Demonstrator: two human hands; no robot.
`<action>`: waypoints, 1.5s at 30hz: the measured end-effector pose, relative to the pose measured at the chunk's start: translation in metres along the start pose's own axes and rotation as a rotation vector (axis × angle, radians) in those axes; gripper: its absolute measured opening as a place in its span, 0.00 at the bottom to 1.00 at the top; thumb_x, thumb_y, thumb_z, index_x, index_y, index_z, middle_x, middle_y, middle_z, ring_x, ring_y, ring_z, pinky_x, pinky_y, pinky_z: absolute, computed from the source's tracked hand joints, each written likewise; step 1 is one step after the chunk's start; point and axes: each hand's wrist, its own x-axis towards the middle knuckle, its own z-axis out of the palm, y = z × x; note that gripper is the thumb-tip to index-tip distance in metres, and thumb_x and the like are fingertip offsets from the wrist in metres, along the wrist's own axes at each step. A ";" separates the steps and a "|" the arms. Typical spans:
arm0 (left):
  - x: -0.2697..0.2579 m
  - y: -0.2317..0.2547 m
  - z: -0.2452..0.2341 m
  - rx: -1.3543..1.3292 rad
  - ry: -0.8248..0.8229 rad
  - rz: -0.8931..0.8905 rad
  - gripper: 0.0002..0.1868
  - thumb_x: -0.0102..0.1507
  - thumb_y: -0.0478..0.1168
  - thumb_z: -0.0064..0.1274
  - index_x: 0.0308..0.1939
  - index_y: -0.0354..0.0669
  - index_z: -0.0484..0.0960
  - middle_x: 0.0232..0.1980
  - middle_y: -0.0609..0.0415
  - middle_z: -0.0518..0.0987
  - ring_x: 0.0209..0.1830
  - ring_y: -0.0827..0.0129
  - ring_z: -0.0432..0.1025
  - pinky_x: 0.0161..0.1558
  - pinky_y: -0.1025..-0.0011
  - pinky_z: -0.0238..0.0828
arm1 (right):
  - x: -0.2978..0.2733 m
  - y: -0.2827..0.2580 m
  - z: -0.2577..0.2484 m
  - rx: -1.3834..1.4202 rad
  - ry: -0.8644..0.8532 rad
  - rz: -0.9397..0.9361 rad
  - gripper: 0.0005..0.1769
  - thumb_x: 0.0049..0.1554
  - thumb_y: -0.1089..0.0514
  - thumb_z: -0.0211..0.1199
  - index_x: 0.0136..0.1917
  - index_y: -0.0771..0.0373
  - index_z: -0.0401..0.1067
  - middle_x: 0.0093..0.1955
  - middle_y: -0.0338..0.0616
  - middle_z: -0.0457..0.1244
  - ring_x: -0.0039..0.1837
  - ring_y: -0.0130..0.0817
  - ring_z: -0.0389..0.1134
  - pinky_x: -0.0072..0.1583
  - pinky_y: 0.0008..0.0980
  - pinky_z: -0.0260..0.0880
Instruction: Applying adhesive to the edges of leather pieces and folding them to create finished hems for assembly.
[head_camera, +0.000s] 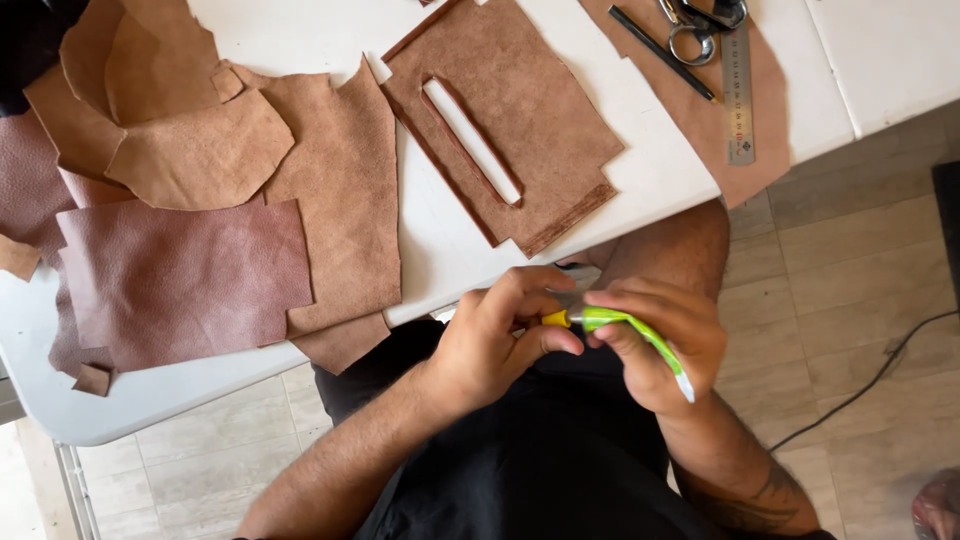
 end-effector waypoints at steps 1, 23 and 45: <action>0.005 0.006 0.001 -0.008 -0.005 0.004 0.24 0.61 0.42 0.62 0.55 0.31 0.75 0.28 0.51 0.81 0.15 0.67 0.70 0.23 0.74 0.72 | -0.003 0.001 -0.001 -0.010 0.003 -0.001 0.15 0.55 0.60 0.66 0.43 0.80 0.76 0.31 0.56 0.65 0.24 0.34 0.66 0.28 0.32 0.69; 0.044 -0.004 -0.025 0.818 0.088 0.222 0.09 0.62 0.37 0.64 0.41 0.36 0.81 0.44 0.44 0.80 0.28 0.53 0.74 0.29 0.57 0.73 | 0.007 0.066 -0.071 -0.358 0.406 0.045 0.09 0.63 0.61 0.65 0.48 0.72 0.71 0.40 0.55 0.65 0.41 0.40 0.68 0.46 0.40 0.71; 0.112 -0.054 -0.125 1.173 0.058 0.366 0.15 0.54 0.31 0.75 0.43 0.34 0.89 0.42 0.49 0.83 0.38 0.63 0.77 0.43 0.65 0.82 | 0.098 0.167 -0.266 -0.497 0.246 0.756 0.41 0.83 0.58 0.64 0.88 0.59 0.34 0.42 0.52 0.68 0.34 0.27 0.67 0.27 0.22 0.54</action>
